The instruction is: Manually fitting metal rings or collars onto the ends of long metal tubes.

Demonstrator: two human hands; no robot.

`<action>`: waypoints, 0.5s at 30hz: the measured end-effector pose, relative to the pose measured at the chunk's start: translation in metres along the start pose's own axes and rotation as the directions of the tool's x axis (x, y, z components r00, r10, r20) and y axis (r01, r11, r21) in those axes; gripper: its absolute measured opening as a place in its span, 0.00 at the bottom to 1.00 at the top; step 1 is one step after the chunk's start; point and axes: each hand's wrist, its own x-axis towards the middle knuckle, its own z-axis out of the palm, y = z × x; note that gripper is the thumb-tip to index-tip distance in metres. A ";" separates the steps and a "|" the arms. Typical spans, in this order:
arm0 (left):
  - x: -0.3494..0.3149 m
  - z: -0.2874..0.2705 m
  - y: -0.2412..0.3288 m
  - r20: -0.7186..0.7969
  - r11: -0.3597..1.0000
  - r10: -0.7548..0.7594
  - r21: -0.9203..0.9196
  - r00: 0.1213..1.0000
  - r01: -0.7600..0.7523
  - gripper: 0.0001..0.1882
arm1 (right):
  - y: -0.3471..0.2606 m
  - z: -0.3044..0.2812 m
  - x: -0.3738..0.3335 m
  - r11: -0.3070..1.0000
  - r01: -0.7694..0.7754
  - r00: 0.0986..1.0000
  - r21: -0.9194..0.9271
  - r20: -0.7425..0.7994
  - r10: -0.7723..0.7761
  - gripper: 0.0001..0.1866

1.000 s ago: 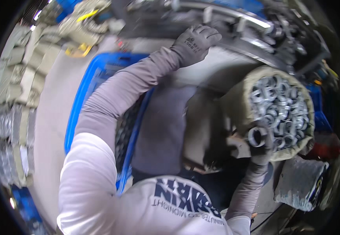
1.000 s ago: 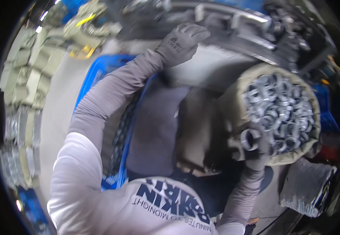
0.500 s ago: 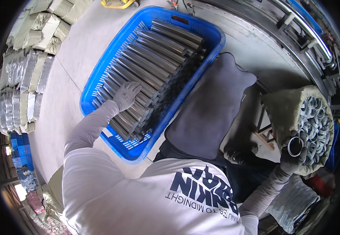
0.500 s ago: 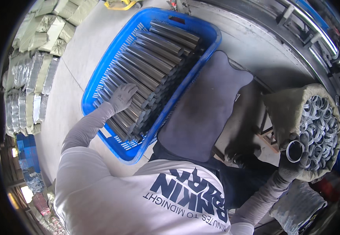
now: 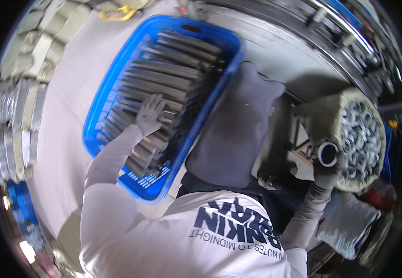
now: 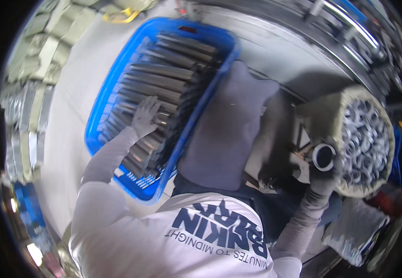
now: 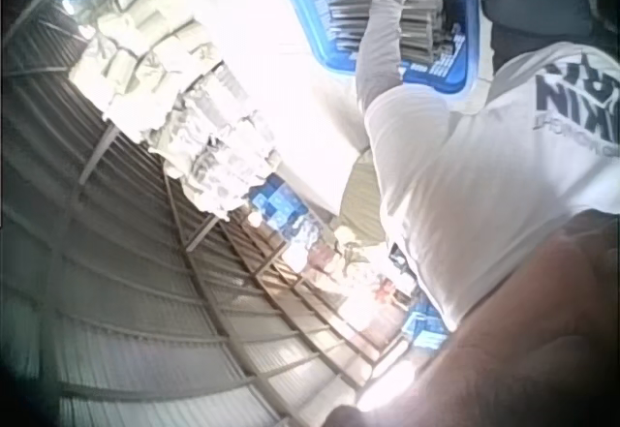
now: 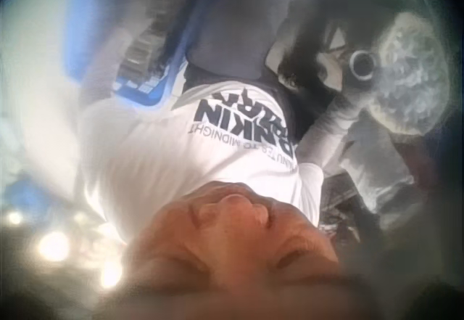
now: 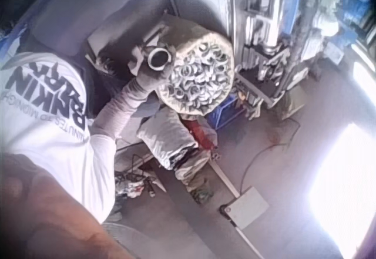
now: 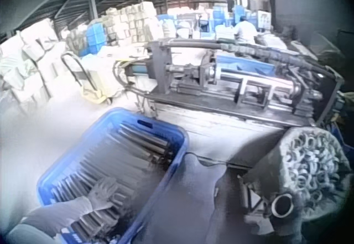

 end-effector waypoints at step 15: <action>0.145 -0.267 0.270 -0.332 0.779 0.477 -0.270 0.814 -0.567 0.36 | 0.046 0.073 0.024 0.935 0.050 0.978 -0.351 -0.174 -0.117 0.17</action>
